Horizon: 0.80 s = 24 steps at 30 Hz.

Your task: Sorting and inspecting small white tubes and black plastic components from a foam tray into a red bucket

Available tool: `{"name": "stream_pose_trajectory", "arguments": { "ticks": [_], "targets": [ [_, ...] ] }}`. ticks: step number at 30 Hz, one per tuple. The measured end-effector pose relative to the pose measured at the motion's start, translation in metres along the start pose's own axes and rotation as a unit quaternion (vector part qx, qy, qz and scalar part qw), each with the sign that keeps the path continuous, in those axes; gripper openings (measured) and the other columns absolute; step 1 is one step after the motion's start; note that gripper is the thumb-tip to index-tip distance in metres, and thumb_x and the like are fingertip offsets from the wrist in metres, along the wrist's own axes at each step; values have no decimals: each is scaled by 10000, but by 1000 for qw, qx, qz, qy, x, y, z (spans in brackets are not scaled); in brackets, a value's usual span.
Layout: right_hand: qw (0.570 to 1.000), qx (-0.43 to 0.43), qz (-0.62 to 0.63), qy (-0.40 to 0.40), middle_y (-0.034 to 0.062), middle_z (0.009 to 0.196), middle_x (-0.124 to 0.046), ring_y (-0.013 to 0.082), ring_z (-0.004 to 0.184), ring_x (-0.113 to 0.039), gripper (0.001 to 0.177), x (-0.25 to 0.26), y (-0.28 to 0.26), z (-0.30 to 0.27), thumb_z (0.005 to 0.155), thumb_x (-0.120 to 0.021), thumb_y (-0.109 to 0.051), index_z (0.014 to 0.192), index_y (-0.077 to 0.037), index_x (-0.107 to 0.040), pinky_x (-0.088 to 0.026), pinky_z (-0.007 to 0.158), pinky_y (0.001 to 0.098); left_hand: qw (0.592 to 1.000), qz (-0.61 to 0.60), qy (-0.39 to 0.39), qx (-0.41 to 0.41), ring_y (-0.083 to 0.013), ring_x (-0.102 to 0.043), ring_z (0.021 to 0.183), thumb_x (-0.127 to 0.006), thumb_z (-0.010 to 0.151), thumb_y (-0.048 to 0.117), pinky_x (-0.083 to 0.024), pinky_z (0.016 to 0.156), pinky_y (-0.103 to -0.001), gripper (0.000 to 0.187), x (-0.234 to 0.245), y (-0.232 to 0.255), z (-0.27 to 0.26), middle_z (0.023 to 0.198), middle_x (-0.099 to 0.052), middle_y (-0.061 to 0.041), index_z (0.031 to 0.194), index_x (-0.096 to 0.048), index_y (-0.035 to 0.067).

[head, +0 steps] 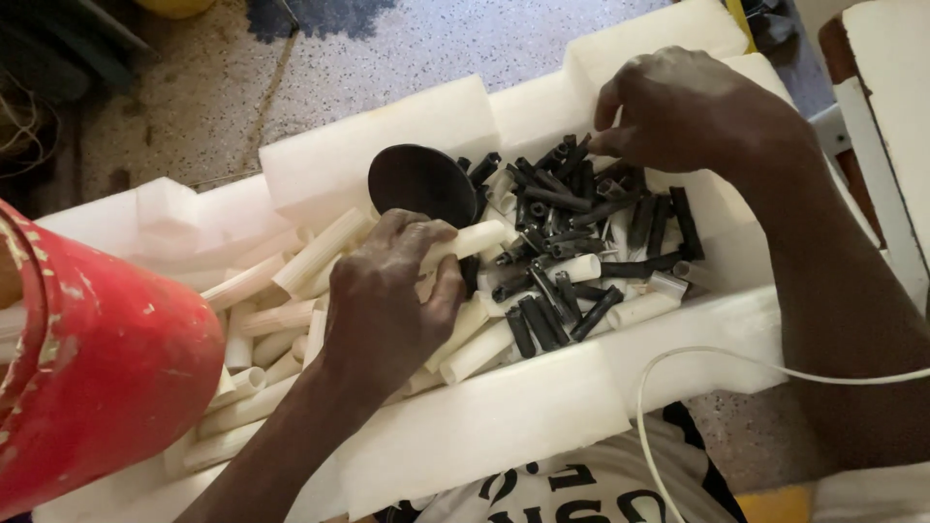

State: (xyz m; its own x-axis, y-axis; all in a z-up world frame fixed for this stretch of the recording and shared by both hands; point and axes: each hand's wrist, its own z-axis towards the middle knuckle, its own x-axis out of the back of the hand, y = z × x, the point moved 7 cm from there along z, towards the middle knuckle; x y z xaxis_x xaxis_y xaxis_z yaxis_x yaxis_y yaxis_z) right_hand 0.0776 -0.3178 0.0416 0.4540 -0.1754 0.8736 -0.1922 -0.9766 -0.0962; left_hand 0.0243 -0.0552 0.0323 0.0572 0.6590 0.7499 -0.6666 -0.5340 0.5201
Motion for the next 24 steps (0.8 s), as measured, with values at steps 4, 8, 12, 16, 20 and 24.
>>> {"name": "stream_pose_trajectory", "arguments": {
  "ticks": [4, 8, 12, 16, 20, 24],
  "targets": [
    [999, -21, -27, 17, 201, 1131, -820, 396, 1016, -755, 363, 0, 10, 4, 1018, -740, -427, 1182, -118, -839, -541, 882, 500, 999, -39, 16, 13, -274, -713, 725, -706, 898, 61, -567, 618, -410, 215, 8, -1, 2, 1043, -736, -132, 1100, -759, 10],
    [997, -42, 45, -53, 162, 1280, -782, 336, 972, -798, 331, -17, 8, 7, 1029, -737, -291, 1279, -76, -766, -621, 927, 468, 998, -57, 33, -3, -292, -737, 808, -708, 887, 33, -582, 627, -415, 199, 12, -1, 4, 1025, -748, -151, 1077, -750, -4],
    [995, -26, -18, -93, 187, 988, -842, 371, 859, -779, 360, -29, -5, 8, 1031, -699, -386, 1220, -80, -719, -520, 758, 482, 996, -82, 26, 23, -206, -617, 502, -729, 886, 5, -548, 463, -325, 179, 14, -3, 5, 1026, -738, -128, 1064, -736, 23],
    [993, -22, 29, -113, 129, 1278, -774, 360, 1031, -742, 737, -34, -5, 9, 922, -749, -520, 1522, -157, -522, -529, 828, 473, 995, -97, 34, 19, -231, -682, 623, -700, 889, 2, -592, 486, -315, 175, 16, -3, 6, 1020, -743, -143, 1058, -745, 14],
    [994, 26, -14, -102, 76, 1227, -826, 340, 975, -794, 611, -34, -10, 12, 901, -776, -527, 1372, -169, -622, -558, 780, 463, 994, -103, 31, 19, -228, -692, 629, -691, 888, 15, -570, 524, -336, 179, 16, -2, 6, 1033, -752, -140, 1059, -744, 17],
    [994, 53, 15, -94, 74, 1113, -877, 288, 920, -839, 530, -19, -27, -3, 941, -778, -387, 1393, -137, -659, -587, 824, 472, 993, -111, 35, 16, -241, -728, 743, -686, 895, 2, -626, 566, -314, 178, 17, -3, 6, 1036, -746, -139, 1065, -737, 14]
  ]
}}
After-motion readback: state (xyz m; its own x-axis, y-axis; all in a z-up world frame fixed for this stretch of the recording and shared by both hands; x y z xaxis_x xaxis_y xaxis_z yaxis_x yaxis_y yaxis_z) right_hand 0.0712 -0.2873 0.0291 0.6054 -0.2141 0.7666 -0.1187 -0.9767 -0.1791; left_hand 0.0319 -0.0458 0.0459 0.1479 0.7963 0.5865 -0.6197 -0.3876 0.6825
